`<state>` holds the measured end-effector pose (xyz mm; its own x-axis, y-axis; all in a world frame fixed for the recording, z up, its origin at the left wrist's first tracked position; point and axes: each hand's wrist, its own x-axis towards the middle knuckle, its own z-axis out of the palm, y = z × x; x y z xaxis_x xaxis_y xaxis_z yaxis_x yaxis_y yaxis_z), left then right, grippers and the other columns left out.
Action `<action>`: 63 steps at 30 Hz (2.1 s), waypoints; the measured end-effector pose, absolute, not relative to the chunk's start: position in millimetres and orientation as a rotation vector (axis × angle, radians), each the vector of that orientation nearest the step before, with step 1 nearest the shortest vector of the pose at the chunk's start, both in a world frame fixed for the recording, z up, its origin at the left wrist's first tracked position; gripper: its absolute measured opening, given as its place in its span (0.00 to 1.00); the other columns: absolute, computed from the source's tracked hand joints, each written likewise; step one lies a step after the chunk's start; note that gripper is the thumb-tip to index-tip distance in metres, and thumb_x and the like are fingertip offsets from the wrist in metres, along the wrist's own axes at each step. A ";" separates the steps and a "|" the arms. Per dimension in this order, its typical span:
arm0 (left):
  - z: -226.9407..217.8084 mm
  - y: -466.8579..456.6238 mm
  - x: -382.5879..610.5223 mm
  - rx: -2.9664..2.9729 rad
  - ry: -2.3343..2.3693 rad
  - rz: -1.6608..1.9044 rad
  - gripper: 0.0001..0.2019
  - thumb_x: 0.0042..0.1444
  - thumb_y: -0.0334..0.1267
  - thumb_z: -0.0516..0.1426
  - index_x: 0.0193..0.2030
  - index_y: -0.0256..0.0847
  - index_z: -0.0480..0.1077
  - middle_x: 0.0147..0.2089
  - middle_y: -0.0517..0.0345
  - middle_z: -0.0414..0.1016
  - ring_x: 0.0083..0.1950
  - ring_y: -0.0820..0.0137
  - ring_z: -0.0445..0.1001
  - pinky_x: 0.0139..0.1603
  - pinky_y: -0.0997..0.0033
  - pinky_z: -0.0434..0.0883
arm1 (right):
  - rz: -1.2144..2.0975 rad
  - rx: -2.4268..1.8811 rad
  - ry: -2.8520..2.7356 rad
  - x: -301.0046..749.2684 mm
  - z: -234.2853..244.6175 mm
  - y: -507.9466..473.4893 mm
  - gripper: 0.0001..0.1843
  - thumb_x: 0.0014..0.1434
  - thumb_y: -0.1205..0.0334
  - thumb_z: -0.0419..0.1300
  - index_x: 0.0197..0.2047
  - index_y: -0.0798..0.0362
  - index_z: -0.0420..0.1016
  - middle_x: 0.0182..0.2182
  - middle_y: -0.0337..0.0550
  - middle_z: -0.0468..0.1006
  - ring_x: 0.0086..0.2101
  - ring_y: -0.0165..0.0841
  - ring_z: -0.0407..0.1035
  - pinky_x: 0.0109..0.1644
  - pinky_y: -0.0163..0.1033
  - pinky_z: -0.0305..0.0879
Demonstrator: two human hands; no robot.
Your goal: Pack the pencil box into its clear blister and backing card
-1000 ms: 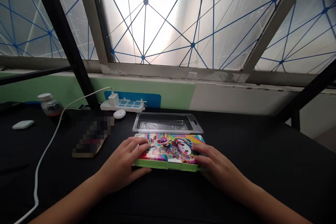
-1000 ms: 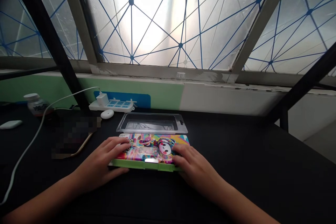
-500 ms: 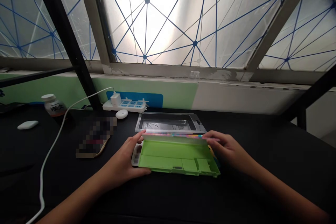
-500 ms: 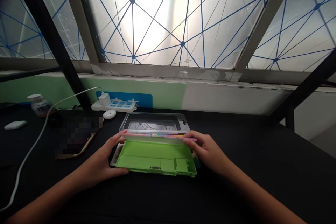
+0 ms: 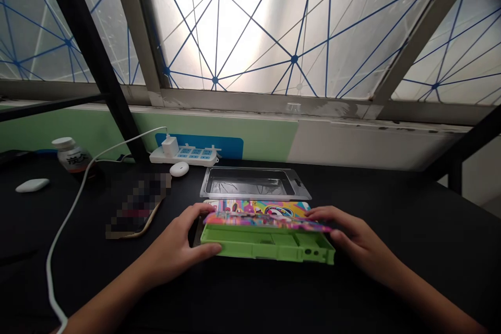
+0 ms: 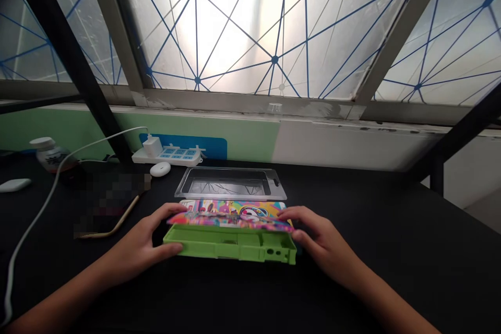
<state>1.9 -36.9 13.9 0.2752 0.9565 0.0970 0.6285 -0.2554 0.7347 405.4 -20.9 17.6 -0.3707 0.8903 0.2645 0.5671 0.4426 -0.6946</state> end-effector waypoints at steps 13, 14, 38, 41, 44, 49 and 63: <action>20.8 -33.4 1.4 2.043 1.329 0.709 0.21 0.62 0.54 0.59 0.56 0.46 0.71 0.65 0.49 0.68 0.65 0.55 0.67 0.64 0.58 0.66 | 0.521 -1.402 -2.196 398.5 10.6 -16.8 0.21 0.67 0.42 0.53 0.54 0.45 0.74 0.52 0.50 0.77 0.49 0.47 0.73 0.51 0.51 0.71; 21.6 -32.9 2.5 2.072 1.323 0.696 0.18 0.62 0.53 0.58 0.52 0.45 0.73 0.66 0.49 0.68 0.66 0.54 0.67 0.65 0.57 0.66 | 0.526 -1.435 -2.203 395.5 13.0 -15.6 0.21 0.68 0.42 0.50 0.51 0.45 0.75 0.50 0.49 0.77 0.48 0.46 0.73 0.51 0.51 0.71; 10.3 -32.3 -1.5 1.928 1.428 0.736 0.51 0.46 0.50 0.71 0.73 0.53 0.50 0.65 0.51 0.70 0.66 0.53 0.68 0.67 0.55 0.62 | -0.050 -1.379 -2.548 281.4 39.2 5.9 0.14 0.70 0.54 0.53 0.39 0.53 0.72 0.38 0.49 0.75 0.41 0.44 0.66 0.46 0.51 0.62; 9.5 -32.5 -2.9 1.944 1.418 0.742 0.52 0.46 0.52 0.71 0.74 0.53 0.49 0.65 0.51 0.70 0.67 0.53 0.68 0.68 0.56 0.62 | -0.007 -1.361 -2.517 281.8 36.8 6.9 0.11 0.70 0.56 0.53 0.40 0.53 0.71 0.39 0.48 0.75 0.42 0.44 0.66 0.46 0.50 0.62; 8.8 -32.5 -2.9 1.957 1.424 0.752 0.53 0.47 0.52 0.71 0.74 0.54 0.46 0.65 0.51 0.71 0.67 0.54 0.67 0.69 0.55 0.60 | 0.032 -1.299 -2.517 283.1 33.9 6.2 0.09 0.70 0.58 0.53 0.44 0.52 0.72 0.42 0.48 0.75 0.43 0.43 0.66 0.47 0.50 0.62; 9.9 -33.6 -1.9 1.986 1.439 0.753 0.52 0.48 0.53 0.70 0.75 0.52 0.47 0.65 0.50 0.71 0.68 0.53 0.67 0.68 0.54 0.62 | -0.115 -1.211 -2.468 281.2 25.8 12.1 0.07 0.69 0.61 0.54 0.39 0.52 0.71 0.38 0.47 0.75 0.39 0.41 0.66 0.43 0.47 0.64; 15.7 -31.2 -13.3 1.990 1.326 0.719 0.31 0.70 0.60 0.39 0.70 0.49 0.64 0.71 0.55 0.64 0.74 0.52 0.56 0.72 0.48 0.56 | 0.067 -0.785 -2.481 307.3 68.9 -41.2 0.05 0.70 0.59 0.54 0.42 0.47 0.69 0.41 0.45 0.79 0.41 0.37 0.73 0.52 0.46 0.68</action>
<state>-13.3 -31.2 15.7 0.3431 0.9346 0.0940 0.5885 -0.2918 0.7540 307.3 -41.2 68.9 -0.6894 0.5477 0.4740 0.5211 0.8296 -0.2006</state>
